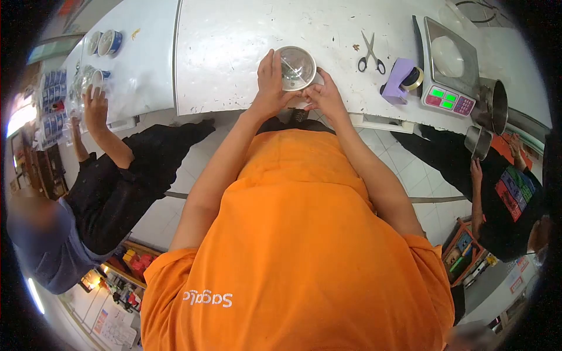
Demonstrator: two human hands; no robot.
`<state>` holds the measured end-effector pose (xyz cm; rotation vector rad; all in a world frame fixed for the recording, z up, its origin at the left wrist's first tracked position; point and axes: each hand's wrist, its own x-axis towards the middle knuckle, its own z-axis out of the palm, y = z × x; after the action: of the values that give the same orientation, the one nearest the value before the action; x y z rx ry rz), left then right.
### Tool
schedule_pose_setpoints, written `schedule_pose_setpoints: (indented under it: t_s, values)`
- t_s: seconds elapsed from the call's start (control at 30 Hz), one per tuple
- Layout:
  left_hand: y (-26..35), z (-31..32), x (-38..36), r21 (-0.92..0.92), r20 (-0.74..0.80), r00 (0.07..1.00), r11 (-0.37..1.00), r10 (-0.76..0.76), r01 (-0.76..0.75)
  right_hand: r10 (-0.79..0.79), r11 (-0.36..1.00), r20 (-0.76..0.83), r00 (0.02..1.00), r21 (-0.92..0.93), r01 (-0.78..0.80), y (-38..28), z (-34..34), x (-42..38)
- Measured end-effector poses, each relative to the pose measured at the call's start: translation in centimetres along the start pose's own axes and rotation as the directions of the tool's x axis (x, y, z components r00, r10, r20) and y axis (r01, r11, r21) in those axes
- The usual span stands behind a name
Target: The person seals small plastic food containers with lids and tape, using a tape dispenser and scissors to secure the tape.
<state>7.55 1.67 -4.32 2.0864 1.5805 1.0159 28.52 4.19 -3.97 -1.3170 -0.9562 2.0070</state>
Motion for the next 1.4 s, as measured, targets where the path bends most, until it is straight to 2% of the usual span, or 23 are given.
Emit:
schedule_pose_setpoints:
  t_s: [0.2,0.3,0.43,0.57,0.67,0.87,0.97,1.03,1.1,1.13,1.2,1.27,1.4]
  values:
    - [1.0,-1.4,0.4,-0.003,0.104,0.994,1.0,-0.031,0.031,-0.149,0.952,-0.116,0.982,-0.284,0.111,0.1,1.4,0.1]
    - [-0.3,-0.3,0.2,-0.006,0.066,0.998,1.0,0.01,-0.01,-0.141,0.962,-0.144,0.98,-0.254,0.101,0.6,1.4,0.9]
    - [-0.4,-0.2,0.0,0.03,0.09,0.996,0.999,-0.019,0.016,-0.162,0.956,-0.171,0.972,-0.271,0.111,-0.3,1.9,0.3]
    - [-0.5,-0.1,-0.1,0.022,0.084,0.996,1.0,-0.006,0.004,-0.281,0.904,-0.156,0.947,-0.375,0.206,0.4,2.0,0.6]
    - [-0.1,-0.3,0.1,0.018,0.089,0.996,1.0,-0.017,0.016,-0.241,0.913,-0.17,0.955,-0.373,0.164,0.0,2.1,0.4]
    - [-0.4,-0.2,0.0,0.027,0.087,0.996,1.0,-0.005,0.003,-0.301,0.857,-0.203,0.932,-0.486,0.171,-1.2,2.6,-0.7]
    - [-0.5,-0.3,-0.2,0.049,0.105,0.994,0.999,-0.021,0.016,-0.383,0.796,-0.221,0.897,-0.572,0.198,0.8,1.8,0.6]
    - [-0.5,-0.1,0.0,0.046,0.123,0.992,0.998,-0.039,0.034,-0.369,0.784,-0.236,0.899,-0.599,0.165,0.9,1.7,1.1]
    - [-0.9,0.2,0.0,0.045,0.096,0.995,0.999,0.024,-0.028,-0.368,0.755,-0.238,0.899,-0.641,0.14,3.3,1.1,2.8]
    - [-0.8,0.3,0.0,0.082,0.104,0.994,0.996,0.028,-0.037,-0.382,0.678,-0.237,0.893,-0.729,0.096,3.2,1.1,2.6]
    - [-0.4,0.2,0.0,0.079,0.103,0.995,0.997,-0.013,0.005,-0.39,0.615,-0.208,0.897,-0.783,0.087,2.0,1.4,2.0]
    - [0.5,-0.1,0.3,0.122,0.148,0.987,0.992,-0.06,0.042,-0.317,0.636,-0.232,0.92,-0.771,0.025,0.6,1.6,1.3]
    - [4.1,-1.4,1.7,0.254,0.188,0.956,0.951,-0.226,0.175,-0.334,0.703,-0.236,0.913,-0.707,0.074,1.1,1.4,1.0]
